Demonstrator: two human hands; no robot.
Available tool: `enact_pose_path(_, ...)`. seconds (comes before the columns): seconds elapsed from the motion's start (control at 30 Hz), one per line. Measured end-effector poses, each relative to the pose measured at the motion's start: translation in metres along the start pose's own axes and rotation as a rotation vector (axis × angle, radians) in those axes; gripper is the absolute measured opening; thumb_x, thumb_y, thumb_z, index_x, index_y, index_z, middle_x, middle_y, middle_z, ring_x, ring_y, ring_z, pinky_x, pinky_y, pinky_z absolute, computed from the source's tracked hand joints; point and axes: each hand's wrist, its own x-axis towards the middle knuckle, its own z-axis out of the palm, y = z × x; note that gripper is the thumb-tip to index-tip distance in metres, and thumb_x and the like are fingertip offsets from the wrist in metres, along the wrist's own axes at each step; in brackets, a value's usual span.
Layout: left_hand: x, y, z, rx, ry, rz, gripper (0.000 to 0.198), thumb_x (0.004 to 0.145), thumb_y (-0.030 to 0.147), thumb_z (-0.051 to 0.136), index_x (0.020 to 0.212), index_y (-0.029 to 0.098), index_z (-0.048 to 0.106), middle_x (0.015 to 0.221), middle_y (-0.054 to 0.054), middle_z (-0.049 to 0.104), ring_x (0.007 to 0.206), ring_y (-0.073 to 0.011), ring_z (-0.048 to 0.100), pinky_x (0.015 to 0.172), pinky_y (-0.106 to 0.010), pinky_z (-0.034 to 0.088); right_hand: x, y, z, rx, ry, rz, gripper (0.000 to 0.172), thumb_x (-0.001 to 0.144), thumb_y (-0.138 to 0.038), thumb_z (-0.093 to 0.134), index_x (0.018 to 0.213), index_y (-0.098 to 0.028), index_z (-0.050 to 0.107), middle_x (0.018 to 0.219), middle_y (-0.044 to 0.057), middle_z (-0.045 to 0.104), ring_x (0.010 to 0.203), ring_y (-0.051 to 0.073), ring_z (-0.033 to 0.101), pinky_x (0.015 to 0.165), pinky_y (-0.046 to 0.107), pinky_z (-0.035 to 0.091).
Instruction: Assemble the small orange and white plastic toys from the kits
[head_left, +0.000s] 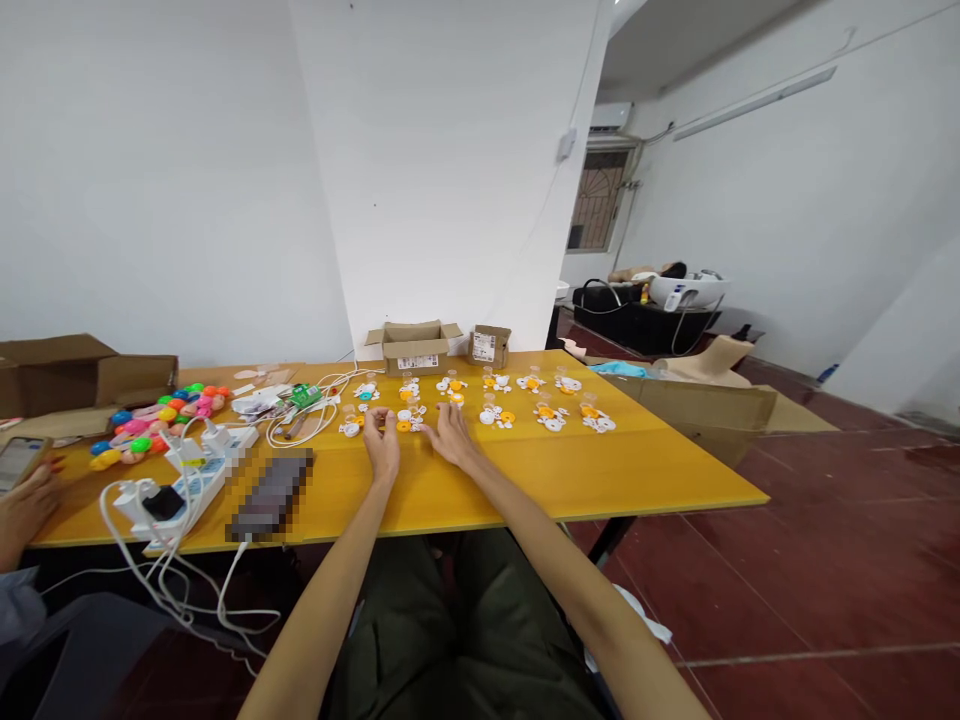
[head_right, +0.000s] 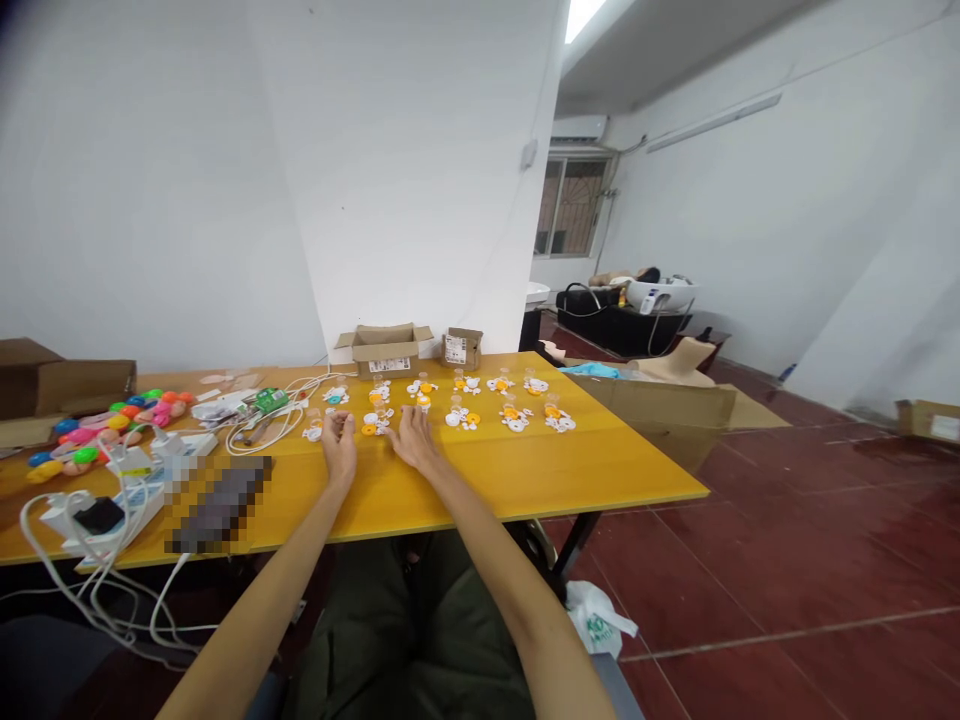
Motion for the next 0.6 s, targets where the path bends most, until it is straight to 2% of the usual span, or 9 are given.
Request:
enact_pose_path(0.23,0.002,-0.004,-0.001,0.018,0.033,-0.014,0.01,0.083,0.031,0.064,0.084,0.022,0.06,0.085,-0.002,0.066,0.084,-0.0192,0.063,0.078,-0.03,0.049,0.018,-0.028,0.007,-0.009,-0.094,0.039,0.053,0.092,-0.041,0.058,0.139,-0.021,0.044,0.133,0.016,0.051,0.121,0.03,0.053,0.103,0.045,0.042)
enact_pose_path(0.43,0.0,-0.003,-0.001,0.014,0.021,-0.043,0.008,0.082,0.03,0.062,0.085,0.022,0.06,0.086,-0.002,0.066,0.083,-0.0187,0.063,0.076,-0.029,0.048,0.024,-0.056,-0.001,-0.064,-0.192,0.081,0.047,0.094,-0.037,0.054,0.14,-0.029,0.047,0.14,0.015,0.047,0.125,0.03,0.049,0.102,0.045,0.039)
enact_pose_path(0.6,-0.001,-0.001,0.0,-0.002,0.007,-0.053,0.006,0.082,0.027,0.062,0.083,0.023,0.058,0.083,-0.001,0.064,0.081,-0.0183,0.063,0.076,-0.029,0.048,0.026,-0.066,-0.002,-0.149,-0.23,0.095,0.044,0.094,-0.036,0.054,0.138,-0.032,0.052,0.138,0.014,0.049,0.123,0.029,0.049,0.101,0.044,0.037)
